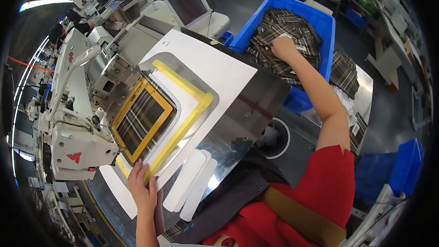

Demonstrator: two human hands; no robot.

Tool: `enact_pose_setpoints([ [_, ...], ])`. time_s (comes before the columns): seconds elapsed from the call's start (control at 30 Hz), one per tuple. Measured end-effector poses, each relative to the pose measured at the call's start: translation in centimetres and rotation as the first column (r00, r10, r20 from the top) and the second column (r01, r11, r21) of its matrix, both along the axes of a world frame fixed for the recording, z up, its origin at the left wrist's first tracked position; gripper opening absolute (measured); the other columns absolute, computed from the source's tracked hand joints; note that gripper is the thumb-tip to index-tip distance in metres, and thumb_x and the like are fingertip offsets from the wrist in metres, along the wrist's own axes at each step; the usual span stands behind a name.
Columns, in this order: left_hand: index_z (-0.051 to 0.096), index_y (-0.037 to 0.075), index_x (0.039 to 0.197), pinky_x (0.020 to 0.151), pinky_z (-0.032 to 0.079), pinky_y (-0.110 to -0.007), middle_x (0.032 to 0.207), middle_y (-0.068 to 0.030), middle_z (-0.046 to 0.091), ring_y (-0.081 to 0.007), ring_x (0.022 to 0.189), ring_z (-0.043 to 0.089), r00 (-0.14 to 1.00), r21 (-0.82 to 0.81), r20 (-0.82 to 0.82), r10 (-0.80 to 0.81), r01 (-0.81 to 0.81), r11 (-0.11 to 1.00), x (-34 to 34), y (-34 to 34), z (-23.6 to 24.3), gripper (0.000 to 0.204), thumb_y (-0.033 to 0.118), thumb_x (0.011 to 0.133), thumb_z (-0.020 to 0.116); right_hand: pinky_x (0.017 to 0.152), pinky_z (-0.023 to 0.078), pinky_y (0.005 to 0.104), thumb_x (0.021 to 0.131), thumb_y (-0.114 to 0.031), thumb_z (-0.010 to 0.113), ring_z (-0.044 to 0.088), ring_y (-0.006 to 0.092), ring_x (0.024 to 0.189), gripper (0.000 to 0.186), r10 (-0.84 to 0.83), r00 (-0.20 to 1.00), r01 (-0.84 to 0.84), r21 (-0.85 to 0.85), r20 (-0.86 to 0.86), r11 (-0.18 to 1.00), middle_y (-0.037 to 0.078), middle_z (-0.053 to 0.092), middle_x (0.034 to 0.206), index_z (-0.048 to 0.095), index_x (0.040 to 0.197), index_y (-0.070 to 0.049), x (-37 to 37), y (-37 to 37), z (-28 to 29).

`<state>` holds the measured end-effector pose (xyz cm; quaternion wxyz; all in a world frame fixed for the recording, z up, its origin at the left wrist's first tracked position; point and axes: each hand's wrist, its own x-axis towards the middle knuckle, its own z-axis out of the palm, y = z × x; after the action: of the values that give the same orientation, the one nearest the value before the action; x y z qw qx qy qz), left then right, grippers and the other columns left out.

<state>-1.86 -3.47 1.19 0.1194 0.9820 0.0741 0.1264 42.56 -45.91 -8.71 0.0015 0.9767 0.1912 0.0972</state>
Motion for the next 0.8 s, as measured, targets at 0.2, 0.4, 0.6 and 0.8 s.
enact_pose_setpoints([
  [0.2,0.060,0.005,0.116,0.101,0.037,-0.046,0.133,-0.0164,0.053,-0.0372,0.121,0.050,0.996,-0.036,0.060,-0.072,0.074,0.997,-0.4,0.2,0.6,0.036,0.015,0.081,0.065,0.067,0.051,0.0417,0.087,-0.025,0.060,0.066,0.0309,0.074,0.023,-0.353,0.911,0.111,0.696,0.215,0.710,0.015,0.067,0.077,0.069,0.088,-0.004,-0.8,-1.1,3.9],
  [0.4,0.045,0.003,0.137,0.096,0.047,-0.037,0.136,-0.0164,0.052,-0.0284,0.121,0.054,0.954,-0.930,-0.147,-0.259,-0.044,0.365,3.5,-2.3,3.2,0.049,0.023,0.094,0.058,0.057,0.046,0.0284,0.081,-0.015,0.069,0.059,0.0172,0.061,0.012,0.302,0.903,-0.428,0.699,0.306,0.572,0.009,0.062,0.071,0.065,0.084,-0.003,-16.7,12.7,15.2],
  [0.6,0.053,-0.003,0.120,0.080,0.052,-0.028,0.096,-0.0055,0.061,-0.0119,0.084,0.060,0.951,-0.944,-0.308,0.028,-0.309,0.114,9.8,-5.8,2.6,0.038,0.025,0.095,0.060,0.065,0.050,0.0351,0.073,-0.015,0.075,0.063,0.0245,0.075,0.016,0.902,0.360,-0.868,0.438,0.236,0.232,0.007,0.065,0.084,0.067,0.085,-0.010,-25.3,21.5,14.7],
  [0.8,0.058,-0.002,0.113,0.063,0.045,-0.030,0.084,-0.0071,0.062,-0.0123,0.069,0.051,1.000,-0.893,0.002,-0.018,0.010,0.450,6.7,-1.9,-0.6,0.031,0.024,0.096,0.056,0.075,0.048,0.0377,0.081,-0.023,0.072,0.062,0.0304,0.084,0.024,0.940,0.342,-0.724,0.642,0.017,0.252,0.011,0.065,0.090,0.066,0.092,-0.003,-19.8,28.6,15.2],
])
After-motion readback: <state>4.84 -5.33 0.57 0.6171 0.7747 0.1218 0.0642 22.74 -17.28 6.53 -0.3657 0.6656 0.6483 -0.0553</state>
